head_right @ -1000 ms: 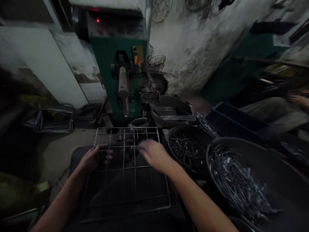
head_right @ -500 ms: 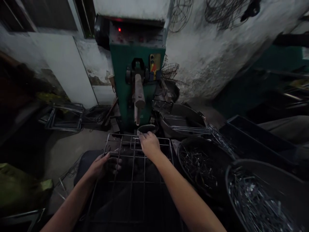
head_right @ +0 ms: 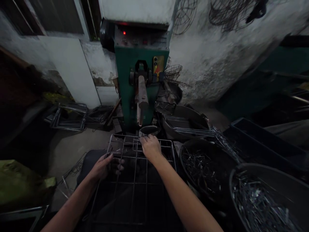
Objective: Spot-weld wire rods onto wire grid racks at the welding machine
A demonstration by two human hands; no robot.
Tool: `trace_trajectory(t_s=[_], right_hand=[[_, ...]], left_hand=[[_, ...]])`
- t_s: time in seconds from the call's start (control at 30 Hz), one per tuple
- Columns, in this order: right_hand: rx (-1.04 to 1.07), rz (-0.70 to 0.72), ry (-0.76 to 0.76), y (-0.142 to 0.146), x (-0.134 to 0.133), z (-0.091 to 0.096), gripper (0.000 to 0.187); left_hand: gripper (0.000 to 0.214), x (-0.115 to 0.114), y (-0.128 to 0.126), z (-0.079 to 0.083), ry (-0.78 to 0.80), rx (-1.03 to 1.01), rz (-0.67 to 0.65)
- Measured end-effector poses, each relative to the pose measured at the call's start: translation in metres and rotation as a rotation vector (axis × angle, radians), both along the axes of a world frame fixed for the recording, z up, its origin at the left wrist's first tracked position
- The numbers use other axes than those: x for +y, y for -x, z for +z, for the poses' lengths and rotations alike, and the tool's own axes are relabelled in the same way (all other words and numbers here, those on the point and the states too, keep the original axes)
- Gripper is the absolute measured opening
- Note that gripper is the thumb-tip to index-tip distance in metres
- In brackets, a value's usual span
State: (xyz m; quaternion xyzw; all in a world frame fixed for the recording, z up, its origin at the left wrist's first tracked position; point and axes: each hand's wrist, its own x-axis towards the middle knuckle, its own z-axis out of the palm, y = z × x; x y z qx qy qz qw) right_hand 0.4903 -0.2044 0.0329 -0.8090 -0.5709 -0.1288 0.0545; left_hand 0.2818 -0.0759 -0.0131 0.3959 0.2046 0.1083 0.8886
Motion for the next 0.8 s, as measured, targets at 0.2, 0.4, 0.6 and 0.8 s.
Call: trace_trajectory(t_s=[0.2,0.4,0.6,0.8], right_hand=[[-0.011,-0.009,0.002,-0.003,-0.001,0.006,0.023],[-0.046,-0.021,-0.010,-0.022,0.007,0.021,0.023],[-0.066,-0.044,0.020,-0.043,0.016,0.031,0.022],[-0.058,-0.037,0.031,-0.052,0.018,0.032,0.022]], left_hand=[[0.042,-0.001,-0.004,0.005,-0.019,-0.012,0.016],[0.047,0.007,-0.027,0.012,-0.002,-0.047,0.029],[0.050,0.016,-0.051,0.016,0.005,-0.086,0.020],[0.047,0.018,-0.060,0.019,-0.004,-0.106,0.017]])
